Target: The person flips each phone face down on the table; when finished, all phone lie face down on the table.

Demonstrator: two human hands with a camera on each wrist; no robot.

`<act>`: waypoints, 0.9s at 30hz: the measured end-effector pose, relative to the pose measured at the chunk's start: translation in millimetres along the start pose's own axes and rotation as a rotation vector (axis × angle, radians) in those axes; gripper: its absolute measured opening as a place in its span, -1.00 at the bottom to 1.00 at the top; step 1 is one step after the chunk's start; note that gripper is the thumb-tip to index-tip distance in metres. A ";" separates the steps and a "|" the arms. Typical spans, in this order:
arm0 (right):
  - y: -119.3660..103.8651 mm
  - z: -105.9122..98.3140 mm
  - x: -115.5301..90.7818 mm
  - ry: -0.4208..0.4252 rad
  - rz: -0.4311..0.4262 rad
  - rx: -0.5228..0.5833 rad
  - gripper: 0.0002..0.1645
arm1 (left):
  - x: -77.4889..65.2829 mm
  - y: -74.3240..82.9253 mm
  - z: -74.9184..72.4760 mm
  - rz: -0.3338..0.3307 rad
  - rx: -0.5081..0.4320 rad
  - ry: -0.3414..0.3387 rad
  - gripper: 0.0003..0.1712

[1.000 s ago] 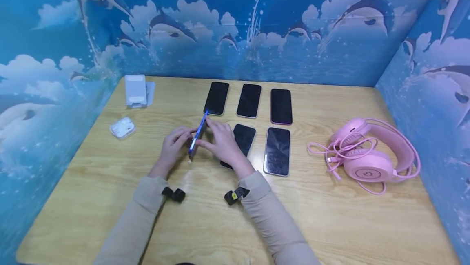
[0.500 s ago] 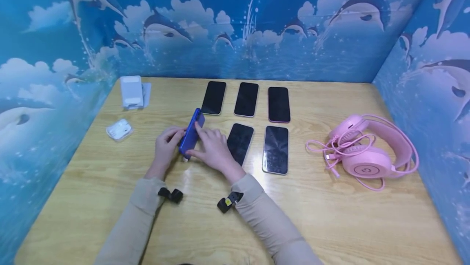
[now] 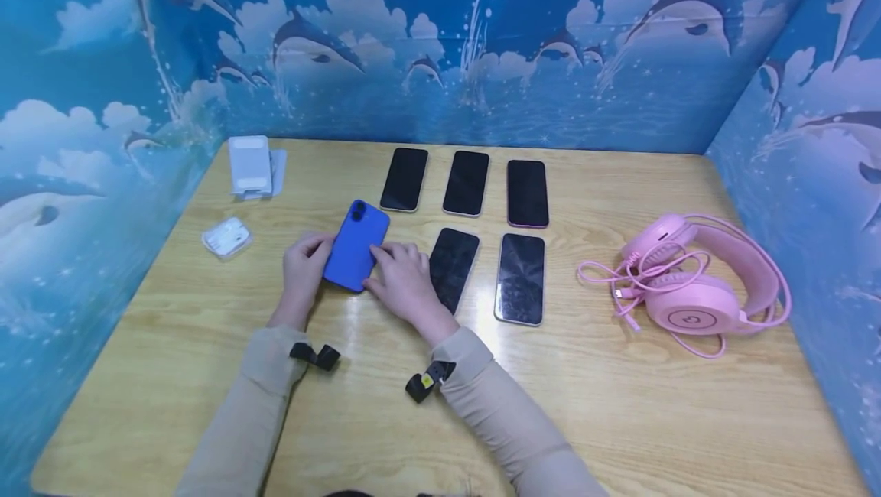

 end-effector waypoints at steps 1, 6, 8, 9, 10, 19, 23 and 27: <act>0.7 -0.9 -0.1 -0.005 0.007 -0.003 -0.21 | 0.3 -0.3 0.5 -0.007 0.015 -0.005 -0.78; 6.6 -10.3 -2.1 -0.031 0.045 -0.007 -0.20 | 2.4 -0.2 7.5 -0.010 0.133 -0.100 -0.75; 9.9 -14.6 -3.3 -0.049 0.067 -0.017 -0.20 | 2.8 0.5 11.5 0.007 0.208 -0.155 -0.73; 11.6 -16.5 -3.9 -0.061 0.078 -0.025 -0.20 | 2.7 1.1 13.3 0.016 0.237 -0.179 -0.73; 13.3 -18.2 -4.3 -0.074 0.088 -0.032 -0.20 | 2.7 1.3 15.0 0.025 0.268 -0.202 -0.72; 21.8 -26.0 -7.9 -0.166 0.097 -0.028 -0.19 | -0.2 7.6 23.1 0.130 0.419 -0.276 -0.73; 24.1 -26.2 -10.6 -0.167 0.089 -0.033 -0.19 | -0.4 7.5 25.2 0.129 0.432 -0.287 -0.75; 25.0 -27.2 -13.6 -0.161 0.042 -0.044 -0.21 | -0.2 6.5 24.6 0.128 0.435 -0.280 -0.78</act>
Point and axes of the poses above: each hand's wrist, its own x-axis towards the middle knuckle, its own z-axis out of the palm, y = z × x, the point moved 6 cm from there along x, towards the middle knuckle, and after that the axes turned 15 degrees about -y, right-handed, at the moved point
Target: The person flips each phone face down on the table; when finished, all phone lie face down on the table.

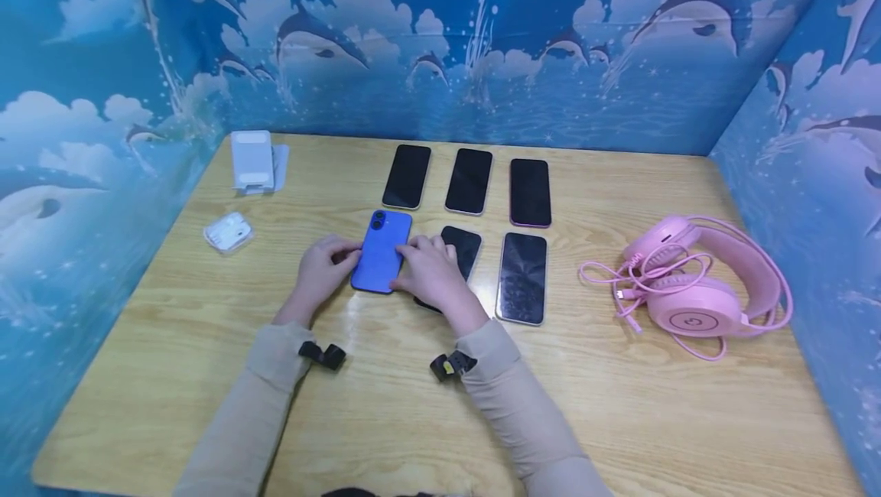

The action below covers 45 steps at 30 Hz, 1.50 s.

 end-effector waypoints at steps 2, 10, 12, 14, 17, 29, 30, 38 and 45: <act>2.8 -2.5 -3.3 0.008 -0.047 -0.014 -0.24 | 0.6 -0.6 -0.6 -0.002 -0.013 0.007 -0.79; 42.1 -28.5 -28.9 0.070 -0.102 -0.008 -0.36 | -1.4 4.4 -4.7 0.029 -0.165 0.060 -0.79; 54.9 -34.8 -35.5 0.088 -0.096 0.016 -0.37 | -2.2 12.7 -3.7 0.057 -0.180 0.059 -0.77; 66.5 -39.9 -40.9 0.103 -0.094 0.041 -0.39 | -1.7 23.7 0.7 0.096 -0.188 0.040 -0.75; 81.0 -44.0 -47.7 0.120 -0.097 0.057 -0.40 | 1.2 41.5 13.6 0.162 -0.169 -0.018 -0.72; 103.6 -35.0 -51.2 0.067 -0.038 0.073 -0.26 | 6.5 62.8 62.0 0.282 -0.194 -0.296 -0.61; 103.7 -34.6 -50.7 0.066 -0.038 0.065 -0.24 | 6.3 61.9 63.0 0.280 -0.182 -0.300 -0.60; 106.3 -33.4 -48.2 0.083 -0.031 0.033 -0.05 | 4.3 65.6 71.8 0.283 0.076 -0.427 -0.21; 110.7 -31.7 -46.5 0.086 -0.008 0.033 -0.01 | 5.0 69.1 76.2 0.238 0.213 -0.503 0.03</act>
Point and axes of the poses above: each hand's wrist, its own x-axis towards the middle knuckle, its own z-axis out of the palm, y = z × x, the point moved 6 cm from there along x, towards the middle knuckle, and after that the axes turned 15 degrees about -y, right-handed, at the moved point
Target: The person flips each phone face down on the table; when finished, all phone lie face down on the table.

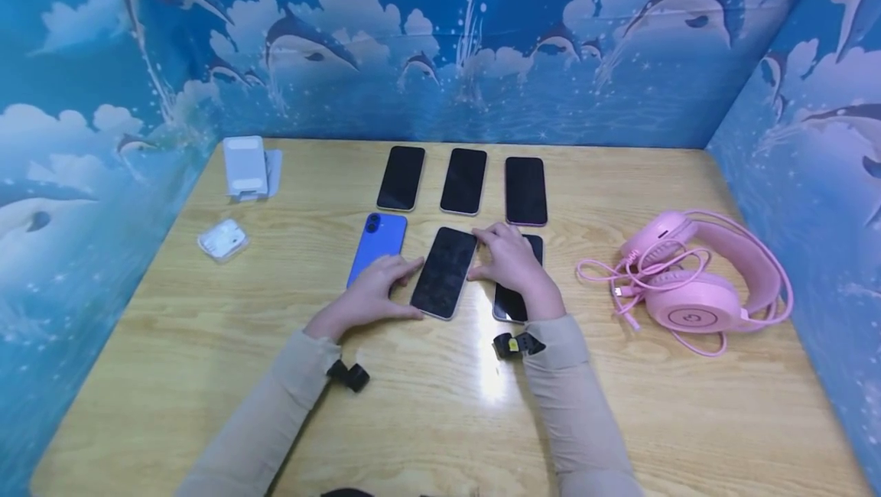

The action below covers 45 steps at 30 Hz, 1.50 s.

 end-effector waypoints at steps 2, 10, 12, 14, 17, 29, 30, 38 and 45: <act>0.0 -0.3 1.1 0.004 -0.007 0.008 -0.01 | 0.1 0.6 -0.6 -0.006 0.007 0.003 0.01; 4.1 0.1 4.9 0.016 -0.027 0.109 -0.09 | -0.7 1.4 -2.7 0.013 0.028 0.027 -0.04; 6.3 -0.2 4.4 0.022 -0.024 0.137 -0.10 | -0.8 2.1 -2.8 0.027 0.038 0.031 -0.04; 7.7 -1.8 3.1 0.034 -0.019 0.185 -0.11 | -0.8 2.6 -3.0 0.044 0.042 0.043 -0.04; 8.5 -5.5 0.9 0.063 -0.024 0.267 -0.14 | -1.3 3.7 -3.8 0.074 0.034 0.064 -0.04; -3.7 -0.3 4.2 0.109 -0.143 0.514 -0.16 | -1.3 3.4 1.7 0.129 0.001 0.075 -0.13; -5.8 1.4 5.7 0.099 -0.149 0.534 -0.15 | -1.4 3.2 2.0 0.129 -0.003 0.073 -0.14; -18.3 12.8 15.2 0.039 -0.115 0.577 -0.13 | -2.3 2.3 0.4 0.114 -0.079 0.086 -0.12; -31.9 21.0 20.5 0.021 -0.110 0.426 -0.04 | -4.2 -0.1 -4.0 0.146 -0.230 0.113 0.03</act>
Point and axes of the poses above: each hand's wrist, its own x-axis towards the middle knuckle, its own z-axis out of the palm, y = z × x, the point moved 6 cm from there along x, towards the middle knuckle, and after that the axes turned 15 degrees about -y, right-handed, at the moved point
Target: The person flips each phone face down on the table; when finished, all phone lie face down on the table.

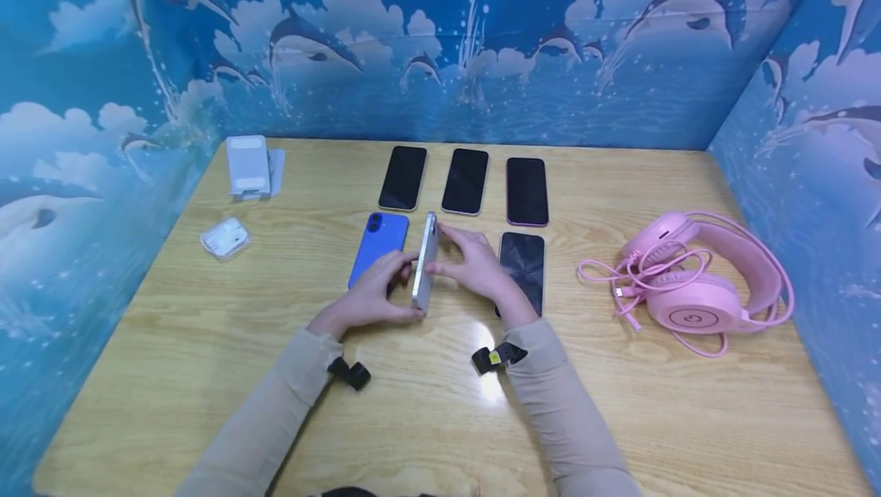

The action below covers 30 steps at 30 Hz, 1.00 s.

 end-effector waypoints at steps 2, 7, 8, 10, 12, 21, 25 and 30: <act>-1.0 2.5 0.2 0.005 0.025 -0.034 -0.01 | -0.8 -0.3 -2.2 0.006 -0.060 0.002 0.05; -1.6 7.1 0.4 0.001 0.069 -0.088 0.04 | -4.8 -0.3 -7.4 0.001 -0.126 0.007 0.08; -1.8 7.5 0.5 0.001 0.070 -0.094 0.04 | -5.5 0.5 -8.8 0.004 -0.123 0.011 0.09; -2.3 7.9 0.5 0.001 0.070 -0.104 0.05 | -6.7 2.7 -12.0 0.014 -0.104 0.017 0.11; -2.8 8.1 0.1 0.001 0.073 -0.117 0.07 | -7.9 5.4 -15.4 0.019 -0.072 0.016 0.11; -6.0 9.6 -2.0 -0.025 0.116 -0.195 0.15 | -15.3 12.7 -29.6 -0.107 0.116 -0.077 0.10; -6.0 8.8 -3.4 -0.030 0.125 -0.201 0.14 | -15.5 15.8 -30.5 -0.136 0.186 -0.117 0.08; -4.9 8.8 -4.3 -0.060 0.111 -0.218 0.13 | -14.4 17.2 -29.1 -0.188 0.266 -0.147 0.09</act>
Point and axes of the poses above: each hand's wrist, its own x-axis towards the middle knuckle, its own z-axis out of the palm, y = z × x, the point moved 6 cm from there along x, towards the middle knuckle, and after that the axes turned 15 degrees about -y, right-handed, at the moved point
